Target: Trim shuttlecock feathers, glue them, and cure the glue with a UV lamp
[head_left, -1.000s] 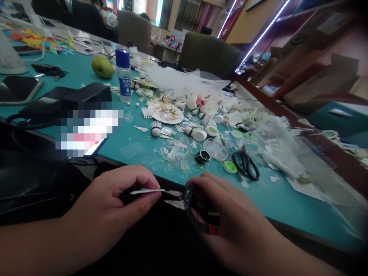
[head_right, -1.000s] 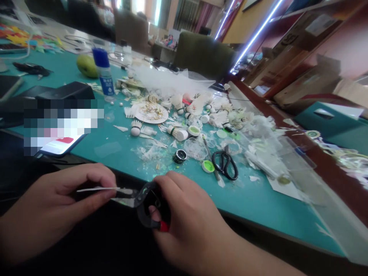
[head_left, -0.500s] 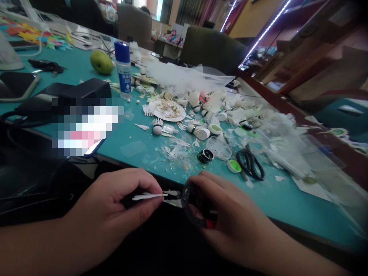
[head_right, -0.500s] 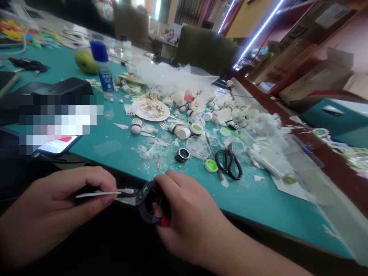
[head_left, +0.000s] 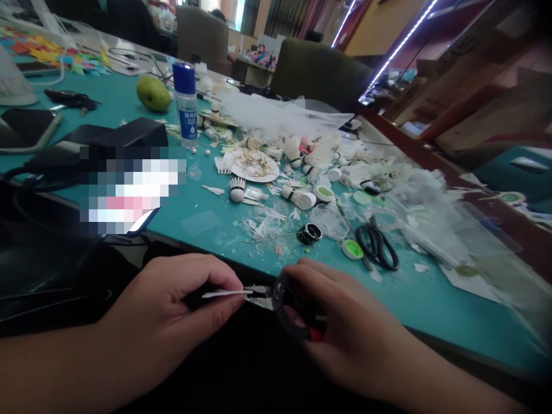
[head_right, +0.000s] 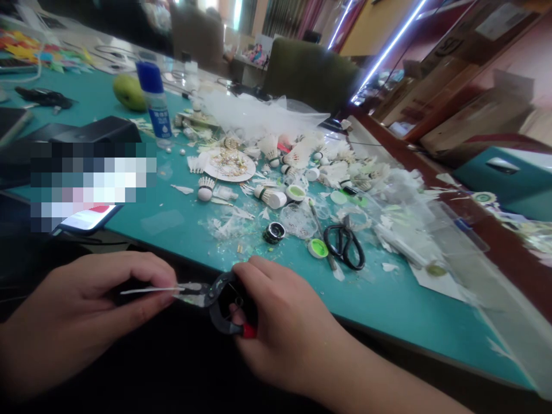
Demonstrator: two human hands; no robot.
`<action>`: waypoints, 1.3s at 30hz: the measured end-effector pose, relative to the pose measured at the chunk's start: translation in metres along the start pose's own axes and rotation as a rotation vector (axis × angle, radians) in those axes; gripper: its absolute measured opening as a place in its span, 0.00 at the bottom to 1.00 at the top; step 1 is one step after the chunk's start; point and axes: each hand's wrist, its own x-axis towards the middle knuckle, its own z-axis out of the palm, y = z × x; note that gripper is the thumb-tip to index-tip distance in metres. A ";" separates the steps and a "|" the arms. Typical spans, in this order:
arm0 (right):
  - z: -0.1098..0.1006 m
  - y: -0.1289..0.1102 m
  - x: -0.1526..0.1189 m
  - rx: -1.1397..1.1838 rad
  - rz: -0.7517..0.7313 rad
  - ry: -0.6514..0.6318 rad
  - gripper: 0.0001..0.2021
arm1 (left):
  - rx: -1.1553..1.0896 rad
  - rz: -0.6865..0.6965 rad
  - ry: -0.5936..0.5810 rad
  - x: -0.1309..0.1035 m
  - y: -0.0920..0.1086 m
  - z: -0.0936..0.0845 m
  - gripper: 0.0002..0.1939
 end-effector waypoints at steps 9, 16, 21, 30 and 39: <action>0.001 0.001 0.000 0.027 -0.025 -0.017 0.10 | 0.012 0.023 -0.022 0.000 -0.001 -0.001 0.07; 0.003 0.001 0.001 0.036 -0.024 -0.015 0.10 | 0.064 0.014 -0.025 -0.001 0.000 -0.003 0.07; 0.002 0.001 0.001 0.040 -0.008 -0.039 0.10 | 0.104 0.008 -0.060 0.001 0.000 -0.004 0.07; 0.002 0.002 0.003 0.046 -0.016 -0.043 0.11 | 0.104 0.016 -0.016 0.002 0.004 -0.003 0.07; 0.004 0.005 0.001 0.034 -0.027 0.000 0.13 | 0.053 -0.057 -0.064 0.005 0.003 -0.005 0.06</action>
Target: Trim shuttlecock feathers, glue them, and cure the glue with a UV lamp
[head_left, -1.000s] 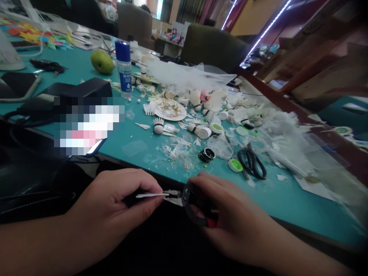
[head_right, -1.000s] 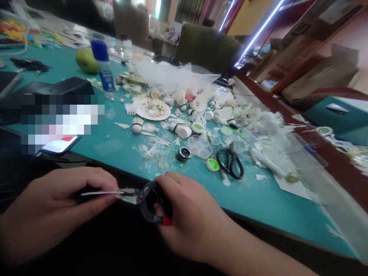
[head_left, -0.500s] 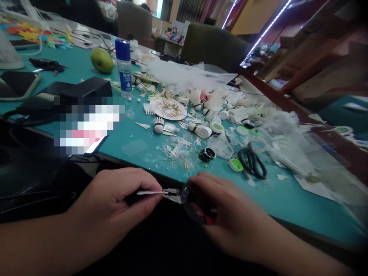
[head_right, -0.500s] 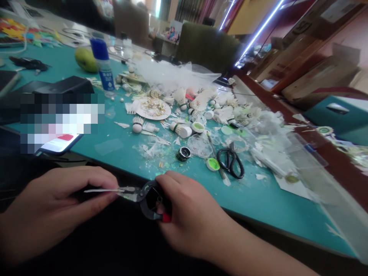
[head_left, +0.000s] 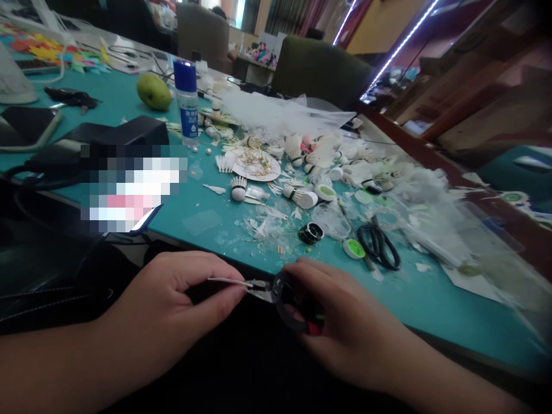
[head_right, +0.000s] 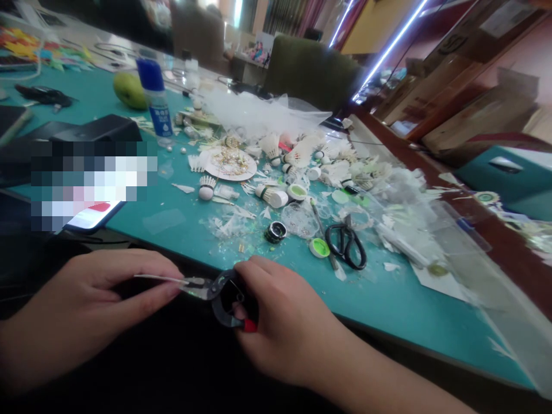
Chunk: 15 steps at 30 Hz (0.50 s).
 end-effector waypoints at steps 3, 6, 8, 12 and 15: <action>0.000 -0.001 0.001 0.002 0.002 -0.011 0.12 | -0.052 -0.001 -0.031 0.001 0.000 0.001 0.07; -0.002 -0.003 0.002 0.001 0.020 -0.044 0.11 | -0.082 -0.022 -0.042 0.002 0.000 0.001 0.08; -0.004 -0.004 0.003 0.008 0.030 -0.063 0.10 | -0.091 -0.014 -0.042 0.002 -0.001 0.001 0.07; -0.007 -0.006 0.004 0.025 0.043 -0.093 0.10 | -0.086 0.012 -0.044 0.001 -0.001 0.001 0.08; -0.009 -0.006 0.005 0.036 0.047 -0.110 0.10 | -0.072 0.042 -0.050 0.001 -0.001 0.000 0.08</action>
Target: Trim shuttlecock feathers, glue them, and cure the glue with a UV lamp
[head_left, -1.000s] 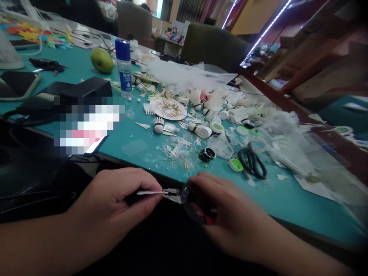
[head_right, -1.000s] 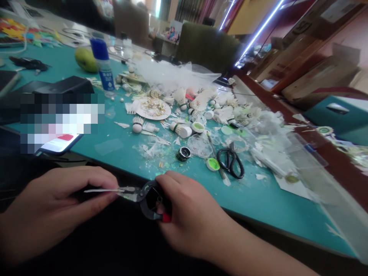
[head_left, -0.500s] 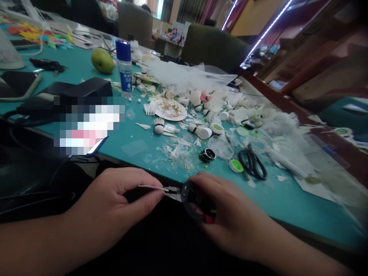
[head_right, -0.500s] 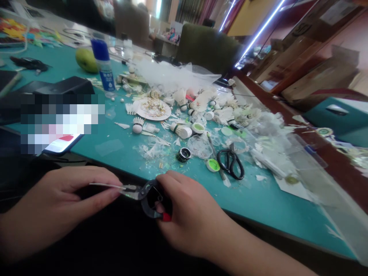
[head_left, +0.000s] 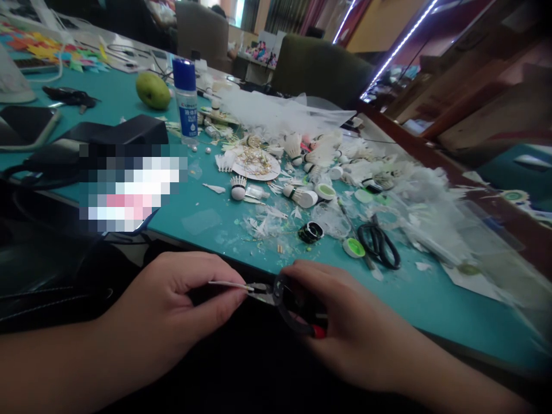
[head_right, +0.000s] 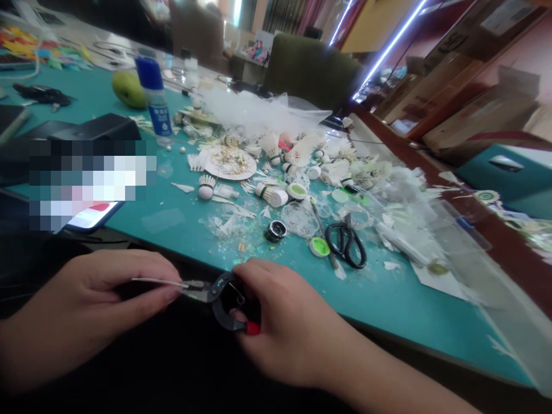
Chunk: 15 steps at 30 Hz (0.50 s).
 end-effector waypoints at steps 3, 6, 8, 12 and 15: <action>0.000 -0.001 0.000 0.006 0.012 -0.012 0.09 | 0.020 0.026 -0.001 -0.001 0.000 0.000 0.08; 0.000 -0.001 0.000 0.010 0.020 -0.023 0.09 | 0.036 0.038 0.003 -0.001 0.000 0.000 0.09; 0.000 -0.001 0.000 0.012 0.022 -0.027 0.09 | 0.041 0.041 0.005 -0.002 0.001 0.000 0.09; 0.000 0.000 0.001 0.016 0.025 -0.026 0.09 | 0.049 0.045 0.013 -0.001 -0.001 0.000 0.09; 0.001 0.001 0.002 0.018 0.021 -0.025 0.09 | 0.042 0.071 0.017 -0.001 -0.003 0.001 0.09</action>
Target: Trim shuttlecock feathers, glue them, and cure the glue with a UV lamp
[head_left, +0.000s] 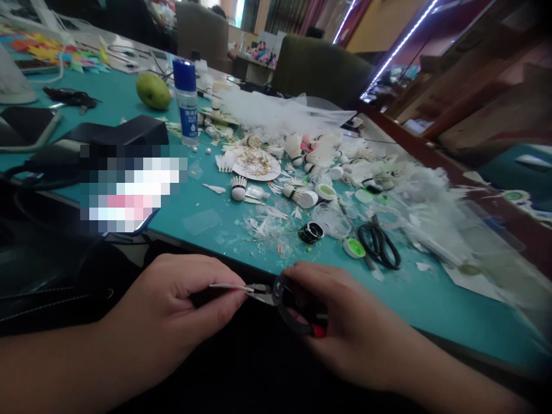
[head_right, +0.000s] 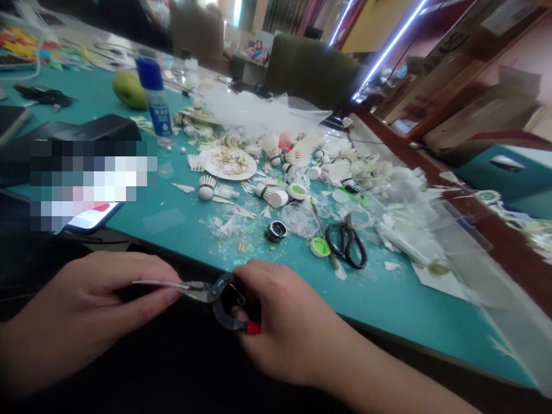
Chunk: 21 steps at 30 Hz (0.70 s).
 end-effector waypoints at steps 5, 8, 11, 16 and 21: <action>0.001 0.001 0.000 -0.006 -0.012 0.015 0.08 | -0.012 0.020 -0.015 -0.001 -0.002 0.000 0.09; 0.001 0.001 0.000 -0.004 -0.020 0.019 0.09 | -0.019 0.021 -0.025 -0.001 -0.001 0.000 0.10; 0.002 0.002 0.000 0.000 -0.021 0.021 0.09 | -0.004 0.015 -0.030 0.000 -0.001 0.000 0.10; 0.002 0.004 0.001 0.010 -0.018 0.024 0.09 | 0.027 0.034 -0.014 0.000 0.000 0.000 0.10; 0.003 0.004 0.000 -0.001 -0.014 0.028 0.10 | 0.066 0.036 -0.020 0.001 0.001 0.000 0.11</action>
